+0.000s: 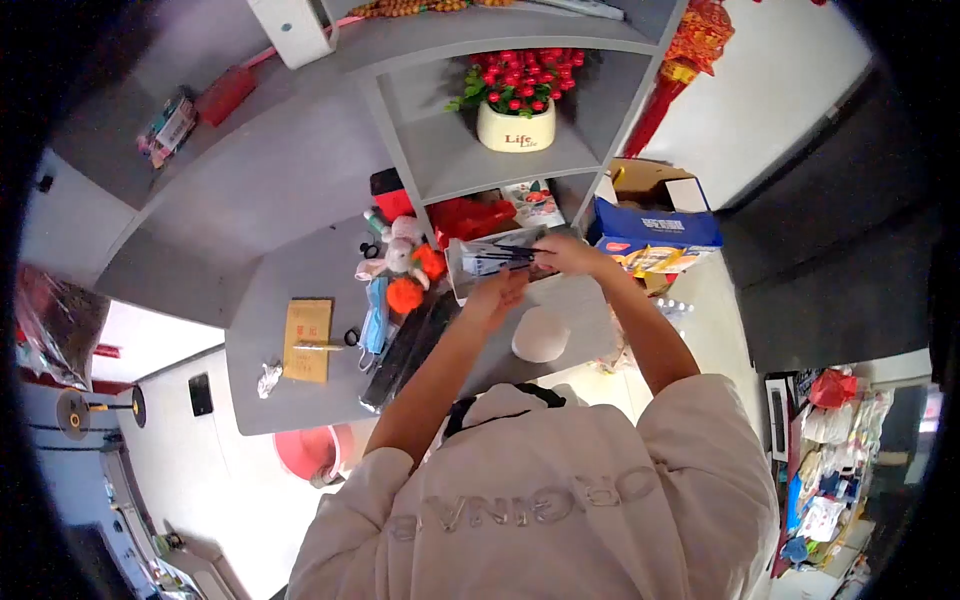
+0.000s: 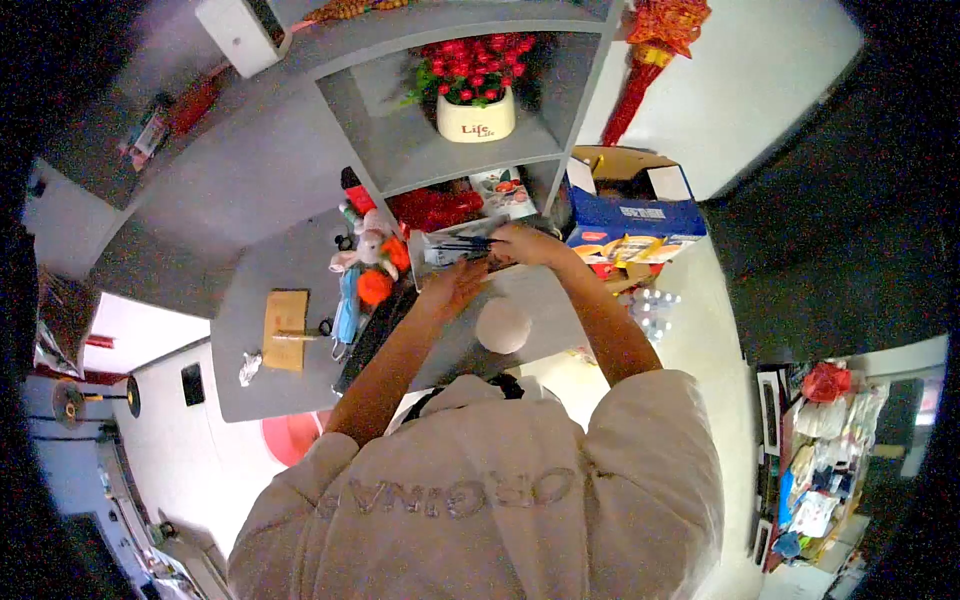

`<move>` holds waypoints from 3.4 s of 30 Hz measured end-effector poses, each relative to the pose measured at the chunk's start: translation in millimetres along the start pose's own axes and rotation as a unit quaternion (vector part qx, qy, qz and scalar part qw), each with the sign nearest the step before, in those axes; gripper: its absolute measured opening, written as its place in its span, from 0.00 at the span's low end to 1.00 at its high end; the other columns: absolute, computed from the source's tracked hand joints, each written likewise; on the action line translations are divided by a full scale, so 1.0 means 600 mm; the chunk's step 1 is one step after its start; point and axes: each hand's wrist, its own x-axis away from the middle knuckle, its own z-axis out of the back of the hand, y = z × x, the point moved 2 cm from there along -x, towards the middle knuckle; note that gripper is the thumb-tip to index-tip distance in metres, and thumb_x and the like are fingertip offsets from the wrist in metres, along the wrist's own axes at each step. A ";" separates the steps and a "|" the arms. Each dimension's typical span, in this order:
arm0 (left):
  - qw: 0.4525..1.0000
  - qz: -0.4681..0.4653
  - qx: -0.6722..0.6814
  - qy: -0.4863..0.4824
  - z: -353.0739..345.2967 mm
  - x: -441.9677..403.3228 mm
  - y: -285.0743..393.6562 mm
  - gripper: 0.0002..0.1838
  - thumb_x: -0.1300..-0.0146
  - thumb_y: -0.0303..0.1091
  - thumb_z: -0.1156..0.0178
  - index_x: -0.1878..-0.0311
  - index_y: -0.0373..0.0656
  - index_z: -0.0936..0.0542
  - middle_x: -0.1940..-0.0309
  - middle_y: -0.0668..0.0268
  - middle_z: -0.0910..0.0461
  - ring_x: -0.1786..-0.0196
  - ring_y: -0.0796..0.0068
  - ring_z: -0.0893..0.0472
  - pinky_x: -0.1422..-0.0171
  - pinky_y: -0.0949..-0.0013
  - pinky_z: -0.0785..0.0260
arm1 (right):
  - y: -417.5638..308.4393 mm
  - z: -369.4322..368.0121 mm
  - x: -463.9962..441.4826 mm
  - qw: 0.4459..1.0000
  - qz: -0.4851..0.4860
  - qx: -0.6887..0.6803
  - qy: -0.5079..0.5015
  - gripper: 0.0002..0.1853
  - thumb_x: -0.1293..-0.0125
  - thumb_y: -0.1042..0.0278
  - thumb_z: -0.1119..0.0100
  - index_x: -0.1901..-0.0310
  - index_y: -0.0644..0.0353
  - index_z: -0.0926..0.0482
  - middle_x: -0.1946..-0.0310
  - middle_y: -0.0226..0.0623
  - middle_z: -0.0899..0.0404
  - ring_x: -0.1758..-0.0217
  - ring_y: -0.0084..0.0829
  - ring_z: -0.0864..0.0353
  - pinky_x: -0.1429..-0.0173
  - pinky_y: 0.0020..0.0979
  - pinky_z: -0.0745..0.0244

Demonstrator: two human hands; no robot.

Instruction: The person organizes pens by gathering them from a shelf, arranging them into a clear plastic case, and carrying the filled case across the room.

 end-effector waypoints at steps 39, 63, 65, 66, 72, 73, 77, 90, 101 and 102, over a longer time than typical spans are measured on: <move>0.827 -0.246 -0.477 0.168 0.102 0.061 0.028 0.35 0.37 0.32 0.53 0.32 0.37 0.59 0.38 0.43 0.41 0.36 0.51 0.38 0.36 0.65 0.45 | 0.137 -0.044 -0.026 0.940 -0.152 0.260 0.161 0.15 0.43 0.68 0.55 0.57 0.67 0.28 0.60 0.60 0.26 0.54 0.56 0.28 0.49 0.47 0.33; 0.626 -0.231 -0.659 0.348 0.423 0.363 0.032 0.17 0.42 0.35 0.47 0.47 0.50 0.26 0.42 0.62 0.31 0.40 0.58 0.32 0.39 0.60 0.39 | -0.133 -0.298 -0.199 0.975 -0.155 0.156 0.030 0.13 0.44 0.69 0.54 0.59 0.64 0.25 0.62 0.54 0.23 0.55 0.52 0.25 0.51 0.46 0.32; 0.579 -0.241 -0.723 0.290 0.431 0.354 0.037 0.17 0.43 0.35 0.46 0.49 0.50 0.26 0.42 0.64 0.32 0.39 0.62 0.33 0.39 0.60 0.39 | -0.132 -0.299 -0.199 0.972 -0.165 0.165 0.022 0.13 0.44 0.69 0.55 0.59 0.64 0.25 0.61 0.53 0.23 0.55 0.51 0.25 0.51 0.46 0.32; 0.571 -0.234 -0.738 0.275 0.436 0.346 0.039 0.17 0.44 0.35 0.46 0.50 0.49 0.26 0.42 0.65 0.32 0.39 0.63 0.34 0.39 0.60 0.40 | -0.128 -0.302 -0.202 0.970 -0.173 0.171 0.009 0.13 0.44 0.69 0.55 0.59 0.64 0.25 0.60 0.53 0.24 0.54 0.51 0.25 0.50 0.46 0.32; 0.498 -0.182 -0.807 0.259 0.455 0.312 0.043 0.16 0.48 0.33 0.46 0.54 0.45 0.24 0.45 0.66 0.30 0.39 0.65 0.34 0.38 0.59 0.42 | -0.091 -0.338 -0.210 0.965 -0.221 0.144 -0.010 0.14 0.44 0.69 0.55 0.58 0.64 0.25 0.58 0.54 0.25 0.53 0.51 0.26 0.50 0.44 0.32; 0.478 -0.196 -0.814 0.266 0.460 0.313 0.042 0.16 0.48 0.33 0.47 0.54 0.44 0.24 0.45 0.67 0.30 0.39 0.66 0.34 0.37 0.59 0.42 | -0.096 -0.341 -0.211 0.964 -0.227 0.137 -0.011 0.14 0.44 0.69 0.55 0.58 0.64 0.25 0.58 0.54 0.25 0.53 0.51 0.26 0.50 0.44 0.32; 0.422 -0.240 -0.820 0.305 0.472 0.325 0.050 0.13 0.48 0.33 0.47 0.58 0.45 0.22 0.46 0.66 0.30 0.39 0.66 0.34 0.37 0.59 0.43 | -0.114 -0.351 -0.211 0.969 -0.196 0.146 0.018 0.13 0.43 0.69 0.55 0.60 0.65 0.25 0.60 0.54 0.24 0.55 0.51 0.25 0.51 0.45 0.32; 0.469 -0.221 -0.783 0.344 0.578 0.327 0.110 0.24 0.47 0.42 0.42 0.47 0.44 0.31 0.44 0.62 0.31 0.36 0.62 0.39 0.34 0.54 0.49 | -0.101 -0.376 -0.238 0.973 -0.187 0.131 0.032 0.12 0.44 0.68 0.53 0.62 0.66 0.25 0.64 0.54 0.24 0.57 0.51 0.25 0.53 0.44 0.32; 0.484 -0.173 -0.795 0.322 0.576 0.301 0.125 0.14 0.46 0.40 0.44 0.57 0.46 0.24 0.57 0.63 0.25 0.46 0.62 0.32 0.38 0.54 0.47 | -0.102 -0.380 -0.232 0.972 -0.190 0.126 0.050 0.13 0.42 0.69 0.53 0.59 0.65 0.25 0.63 0.53 0.23 0.57 0.50 0.25 0.53 0.44 0.32; 0.492 -0.186 -0.785 0.328 0.570 0.301 0.124 0.14 0.46 0.40 0.44 0.58 0.46 0.24 0.58 0.63 0.25 0.47 0.62 0.31 0.40 0.55 0.45 | -0.098 -0.383 -0.230 0.973 -0.188 0.122 0.055 0.13 0.42 0.69 0.53 0.59 0.65 0.25 0.62 0.53 0.23 0.57 0.50 0.25 0.53 0.44 0.32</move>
